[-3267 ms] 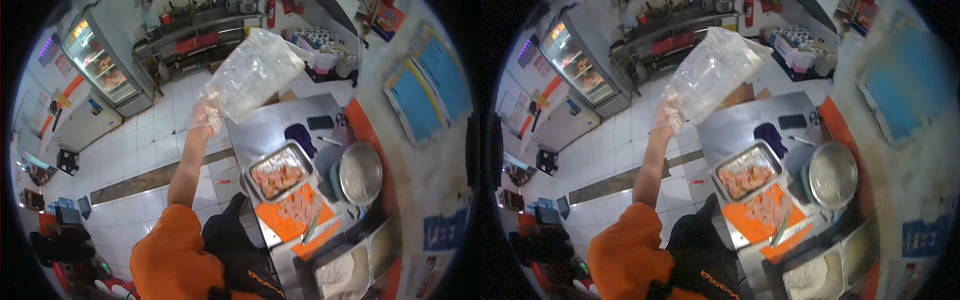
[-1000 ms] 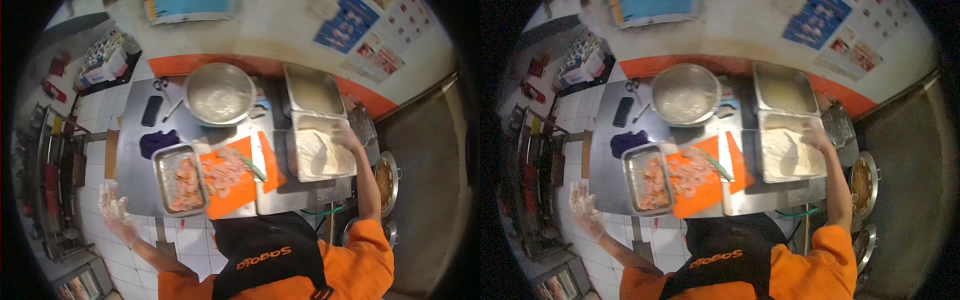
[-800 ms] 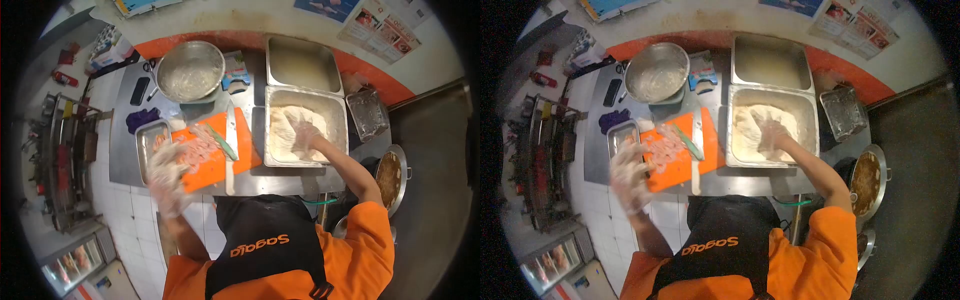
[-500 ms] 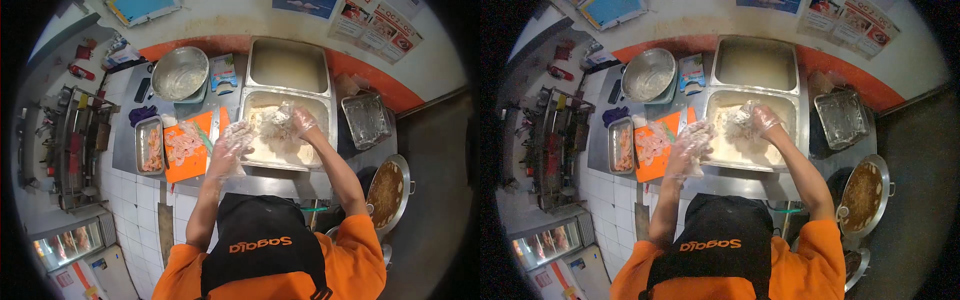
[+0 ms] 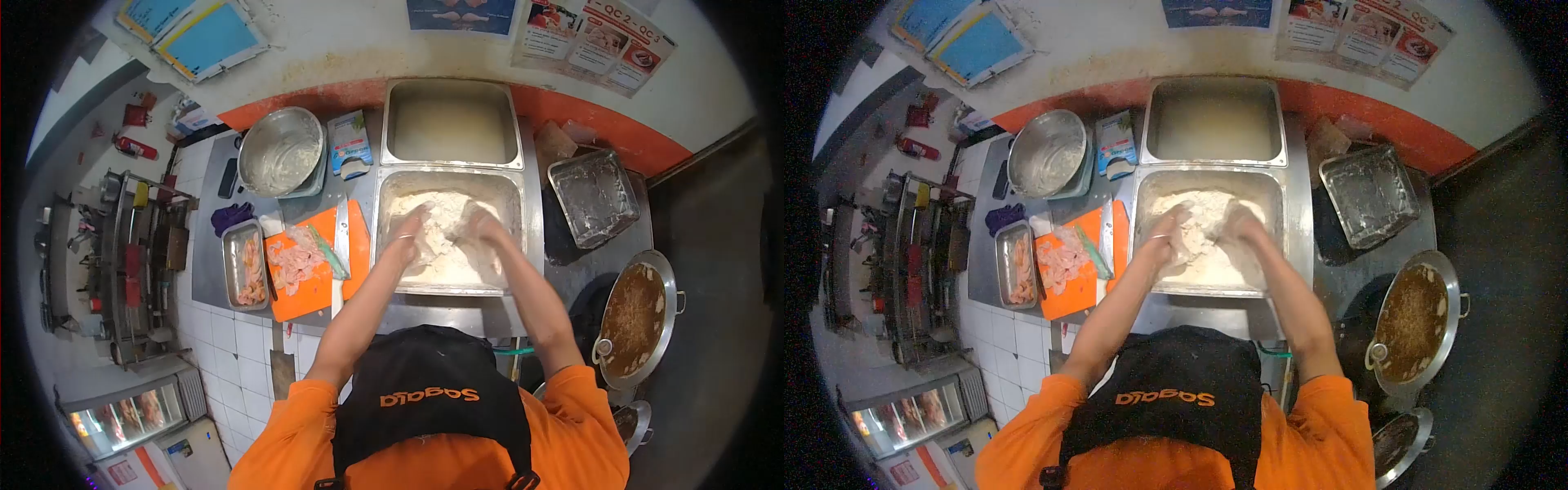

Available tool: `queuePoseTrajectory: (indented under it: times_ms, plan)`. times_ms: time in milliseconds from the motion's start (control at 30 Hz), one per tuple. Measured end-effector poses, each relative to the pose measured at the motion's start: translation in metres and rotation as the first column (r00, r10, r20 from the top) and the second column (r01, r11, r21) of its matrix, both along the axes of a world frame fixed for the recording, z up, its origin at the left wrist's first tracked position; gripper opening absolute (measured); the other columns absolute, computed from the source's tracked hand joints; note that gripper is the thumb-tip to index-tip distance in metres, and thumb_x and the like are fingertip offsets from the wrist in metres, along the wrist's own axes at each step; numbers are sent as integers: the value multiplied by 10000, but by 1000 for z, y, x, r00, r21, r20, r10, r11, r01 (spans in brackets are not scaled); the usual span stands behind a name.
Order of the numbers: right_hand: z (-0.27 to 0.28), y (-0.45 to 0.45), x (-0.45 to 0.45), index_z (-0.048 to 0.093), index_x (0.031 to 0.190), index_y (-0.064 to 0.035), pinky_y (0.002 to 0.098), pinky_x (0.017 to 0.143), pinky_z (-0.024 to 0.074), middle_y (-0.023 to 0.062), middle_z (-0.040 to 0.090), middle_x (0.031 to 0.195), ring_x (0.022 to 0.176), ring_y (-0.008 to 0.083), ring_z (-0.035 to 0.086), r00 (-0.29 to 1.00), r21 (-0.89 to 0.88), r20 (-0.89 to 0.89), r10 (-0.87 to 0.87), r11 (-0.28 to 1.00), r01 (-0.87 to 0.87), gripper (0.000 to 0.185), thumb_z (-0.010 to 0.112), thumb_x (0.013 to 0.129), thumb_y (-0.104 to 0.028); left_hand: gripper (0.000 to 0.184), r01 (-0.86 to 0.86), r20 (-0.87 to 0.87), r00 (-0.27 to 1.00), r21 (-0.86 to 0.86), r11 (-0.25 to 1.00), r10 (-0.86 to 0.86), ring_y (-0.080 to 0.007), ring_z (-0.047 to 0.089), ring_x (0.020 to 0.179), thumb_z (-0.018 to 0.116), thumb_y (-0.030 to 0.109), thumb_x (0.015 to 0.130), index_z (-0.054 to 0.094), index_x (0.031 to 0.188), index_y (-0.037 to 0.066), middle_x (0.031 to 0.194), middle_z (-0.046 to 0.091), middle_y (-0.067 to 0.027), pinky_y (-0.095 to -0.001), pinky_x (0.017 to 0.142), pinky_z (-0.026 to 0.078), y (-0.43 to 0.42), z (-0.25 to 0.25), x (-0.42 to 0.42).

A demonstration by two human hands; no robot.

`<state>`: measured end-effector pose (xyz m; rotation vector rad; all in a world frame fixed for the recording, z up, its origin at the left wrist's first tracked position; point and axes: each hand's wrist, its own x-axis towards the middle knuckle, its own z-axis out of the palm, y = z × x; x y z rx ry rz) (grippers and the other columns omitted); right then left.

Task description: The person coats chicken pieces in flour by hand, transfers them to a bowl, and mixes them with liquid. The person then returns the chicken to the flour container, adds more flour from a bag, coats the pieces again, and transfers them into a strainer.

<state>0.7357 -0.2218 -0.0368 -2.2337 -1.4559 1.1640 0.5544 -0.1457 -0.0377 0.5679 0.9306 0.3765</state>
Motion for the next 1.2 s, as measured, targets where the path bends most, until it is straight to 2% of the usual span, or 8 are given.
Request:
queuePoseTrajectory:
  times_ms: [100, 133, 333, 433, 733, 867, 1100, 1200]
  plan:
    - [-42, -6, -21, 399, 1386, 30, 317, 830, 520, 119, 621, 1126, 961, 162, 587, 788, 79, -561, -254, 931, 356, 735, 770, 761, -83, 583, 172, -159, 976, 156, 973, -147, -231, 598, 1067, 697, 259, 871, 482, 1350, 4, 1230, 589, -149, -340, 831, 518, 4, -48, 7]
    - [-74, -6, -12, 295, 1426, 81, 306, 775, 536, 167, 664, 1097, 909, 205, 639, 775, 171, -608, -170, 926, 337, 1000, 867, 670, -236, 590, 200, -265, 952, 171, 965, -151, -227, 604, 1054, 701, 259, 868, 481, 1346, -9, 1229, 587, -164, -335, 811, 522, 3, -25, 6]
    - [45, -32, -24, 535, 1261, 28, 299, 843, 523, 84, 659, 1085, 936, 153, 630, 939, 440, -308, -154, 852, 285, 522, 738, 789, -59, 664, 542, -619, 750, 371, 754, -234, -336, 631, 1032, 508, 484, 897, 513, 1225, -93, 1114, 627, -268, -403, 843, 486, 23, 1, -33]
    - [68, -46, -31, 595, 1167, 29, 303, 848, 521, 87, 677, 1053, 939, 161, 644, 715, 413, -670, -199, 700, 582, 409, 735, 803, -94, 615, 627, -716, 681, 463, 626, -152, -415, 609, 1069, 481, 447, 871, 541, 1167, -89, 1088, 616, -336, -467, 903, 444, 15, 46, -45]
    - [144, -51, -13, 613, 1154, -20, 419, 867, 475, 188, 640, 1034, 931, 365, 599, 991, 580, -130, 30, 813, 52, 472, 731, 720, -163, 286, 725, -740, 667, 672, -150, -86, -458, 601, 716, 686, 219, 736, 589, 740, -50, 716, 598, -282, -503, 650, 481, 27, 165, -44]
    - [130, -60, -15, 557, 1259, -52, 427, 924, 448, 179, 588, 1188, 1064, 368, 557, 965, 720, 234, -122, 688, -88, 580, 723, 710, -136, 336, 689, -703, 699, 712, -136, -132, -426, 587, 749, 742, 274, 741, 595, 767, -27, 760, 606, -245, -477, 660, 472, 34, 185, -38]
    - [161, -64, -21, 587, 1213, -43, 415, 909, 450, 173, 627, 1148, 1037, 362, 571, 980, 726, -195, -37, 667, 170, 461, 694, 780, -161, 389, 498, -560, 815, 808, -315, -147, -372, 610, 949, 649, 75, 780, 592, 1159, 13, 969, 649, -181, -435, 848, 467, 31, 189, -40]
    - [163, -65, -14, 613, 1155, -30, 417, 859, 475, 206, 649, 1076, 962, 371, 604, 996, 707, -77, 46, 707, 22, 388, 663, 820, -218, 414, 498, -492, 817, 865, -62, -302, -419, 596, 915, 610, 100, 785, 542, 1175, -19, 986, 620, -248, -448, 809, 475, 38, 156, -41]
